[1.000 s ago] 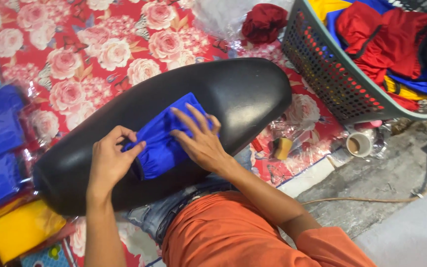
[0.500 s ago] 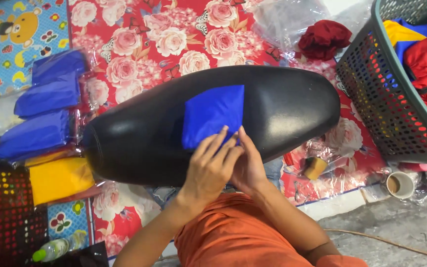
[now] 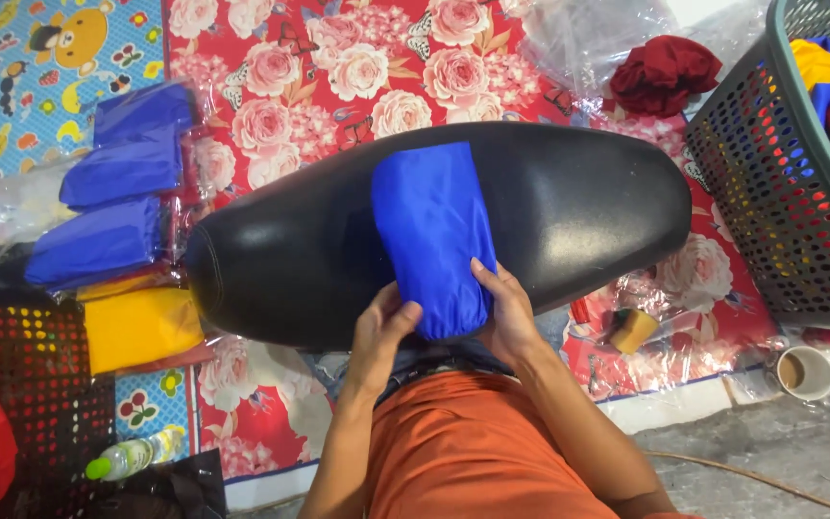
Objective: Fitting a blue elasticated fabric cover onto a black motorcycle seat by stretching and smoothing it.
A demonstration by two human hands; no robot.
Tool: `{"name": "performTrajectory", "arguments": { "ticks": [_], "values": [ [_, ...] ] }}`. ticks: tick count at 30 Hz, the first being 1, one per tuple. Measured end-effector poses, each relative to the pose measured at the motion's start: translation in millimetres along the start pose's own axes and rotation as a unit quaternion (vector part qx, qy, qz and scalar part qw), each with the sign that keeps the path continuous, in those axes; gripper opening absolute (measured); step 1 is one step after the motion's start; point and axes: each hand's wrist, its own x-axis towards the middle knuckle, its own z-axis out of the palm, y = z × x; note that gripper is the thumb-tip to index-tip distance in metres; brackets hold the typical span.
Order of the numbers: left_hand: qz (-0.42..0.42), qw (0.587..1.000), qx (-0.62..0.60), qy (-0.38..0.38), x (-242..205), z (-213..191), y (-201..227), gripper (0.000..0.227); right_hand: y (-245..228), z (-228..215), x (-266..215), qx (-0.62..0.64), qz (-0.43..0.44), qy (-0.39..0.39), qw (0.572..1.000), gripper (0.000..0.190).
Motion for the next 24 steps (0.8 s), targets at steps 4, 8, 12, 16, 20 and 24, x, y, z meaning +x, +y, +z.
{"name": "performTrajectory", "arguments": {
  "ticks": [4, 8, 12, 16, 20, 24],
  "values": [
    [0.023, 0.999, 0.013, -0.046, -4, 19, 30, 0.080, 0, 0, 2, 0.012, -0.041, -0.016, 0.999, 0.029],
    [-0.047, 0.998, 0.041, -0.004, 1, 34, 35, 0.094, 0, 3, 5, 0.012, -0.042, -0.015, 0.999, 0.025],
    [-0.077, 0.994, 0.062, 0.055, 11, 34, 10, 0.085, -5, 12, -7, -0.039, 0.007, 0.063, 0.997, 0.034],
    [-0.067, 0.993, 0.059, 0.077, 27, 30, -27, 0.070, 8, 5, -19, 0.020, -0.027, 0.076, 0.997, 0.021],
    [-0.073, 0.990, 0.070, 0.096, 24, 33, -15, 0.068, 23, 6, -25, 0.014, -0.052, 0.059, 0.997, 0.017],
    [-0.076, 0.996, 0.002, 0.049, 25, 27, -2, 0.078, 20, 10, -21, 0.034, -0.068, 0.093, 0.993, 0.021]
  ]
}}
